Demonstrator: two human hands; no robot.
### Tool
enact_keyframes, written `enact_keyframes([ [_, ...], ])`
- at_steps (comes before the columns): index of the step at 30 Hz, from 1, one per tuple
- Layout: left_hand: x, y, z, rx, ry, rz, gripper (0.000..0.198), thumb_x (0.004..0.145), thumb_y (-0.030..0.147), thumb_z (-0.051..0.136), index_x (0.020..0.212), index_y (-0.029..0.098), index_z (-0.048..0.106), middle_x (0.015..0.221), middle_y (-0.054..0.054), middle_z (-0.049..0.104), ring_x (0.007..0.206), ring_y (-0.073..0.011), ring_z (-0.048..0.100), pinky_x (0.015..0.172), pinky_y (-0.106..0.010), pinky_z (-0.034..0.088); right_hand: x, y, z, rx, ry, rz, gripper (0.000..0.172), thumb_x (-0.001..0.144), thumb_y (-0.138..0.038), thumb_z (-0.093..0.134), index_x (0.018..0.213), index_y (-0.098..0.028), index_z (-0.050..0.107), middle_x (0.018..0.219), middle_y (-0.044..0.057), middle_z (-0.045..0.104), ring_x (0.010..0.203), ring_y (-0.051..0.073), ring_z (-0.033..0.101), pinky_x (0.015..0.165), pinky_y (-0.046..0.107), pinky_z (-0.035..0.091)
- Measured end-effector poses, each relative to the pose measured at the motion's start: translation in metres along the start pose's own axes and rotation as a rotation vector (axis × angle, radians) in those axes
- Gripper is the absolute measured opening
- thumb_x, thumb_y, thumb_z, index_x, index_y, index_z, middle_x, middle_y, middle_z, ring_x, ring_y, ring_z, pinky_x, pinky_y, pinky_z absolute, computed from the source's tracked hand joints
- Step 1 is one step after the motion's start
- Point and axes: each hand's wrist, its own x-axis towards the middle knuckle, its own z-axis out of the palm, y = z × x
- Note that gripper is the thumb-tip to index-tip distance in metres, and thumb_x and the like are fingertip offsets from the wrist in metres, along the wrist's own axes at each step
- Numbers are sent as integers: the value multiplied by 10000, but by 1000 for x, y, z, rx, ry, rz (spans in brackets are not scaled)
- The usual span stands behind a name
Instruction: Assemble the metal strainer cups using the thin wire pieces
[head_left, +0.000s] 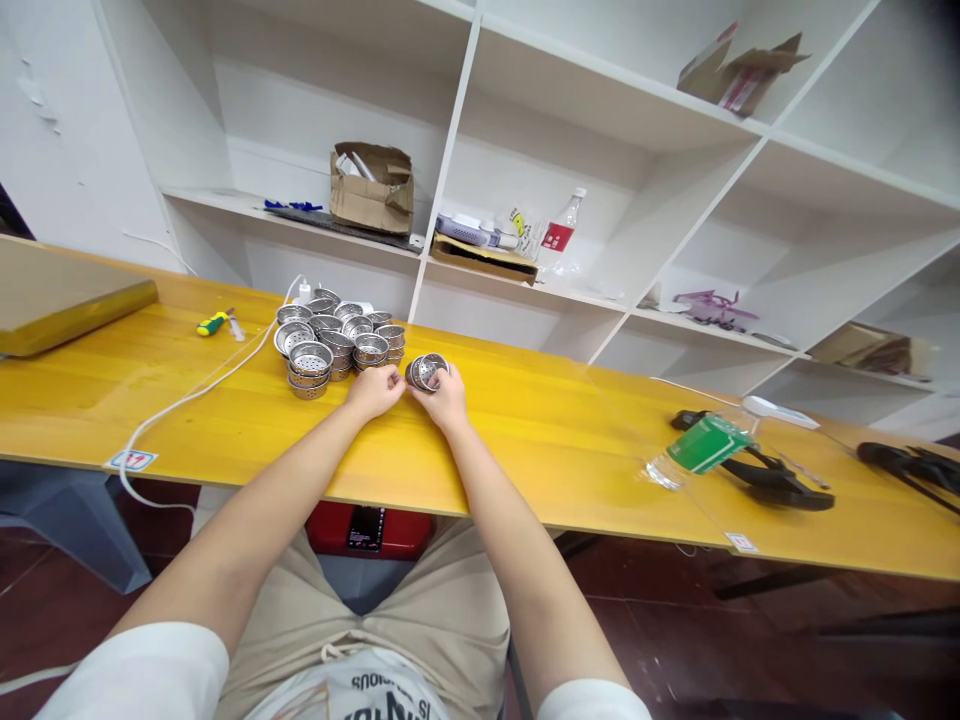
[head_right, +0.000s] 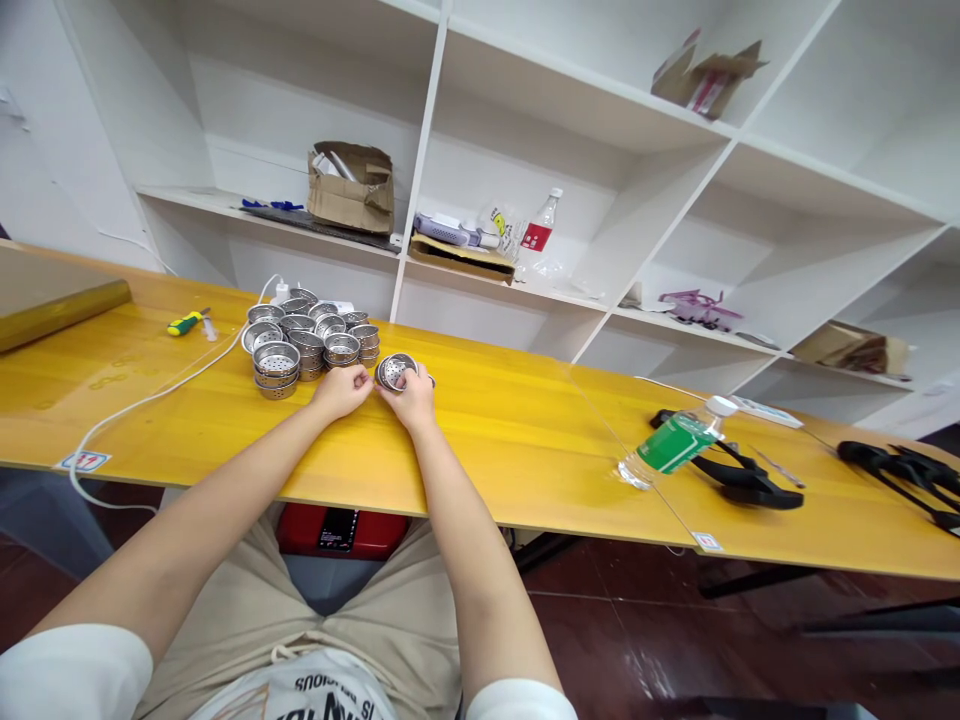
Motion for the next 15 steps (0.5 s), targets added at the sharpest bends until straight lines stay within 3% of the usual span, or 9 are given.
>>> enact_keyframes([
  [7,1,-2,0,25,-27,-75,156,821,345,610,754,212,661,712,-38,698,651,-198,587,594,-303,336,-1,-2,-3,-235,-208,11,445,706,-523,866,710,-232,530,957,70,655,1070,293,584,1042,475,370],
  [15,-4,3,5,-171,-179,70,189,833,377,579,773,205,630,673,-4,670,625,-172,577,634,-289,399,0,5,0,-225,-157,111,378,789,-551,789,799,-222,602,1054,105,687,1143,311,579,1082,490,343],
])
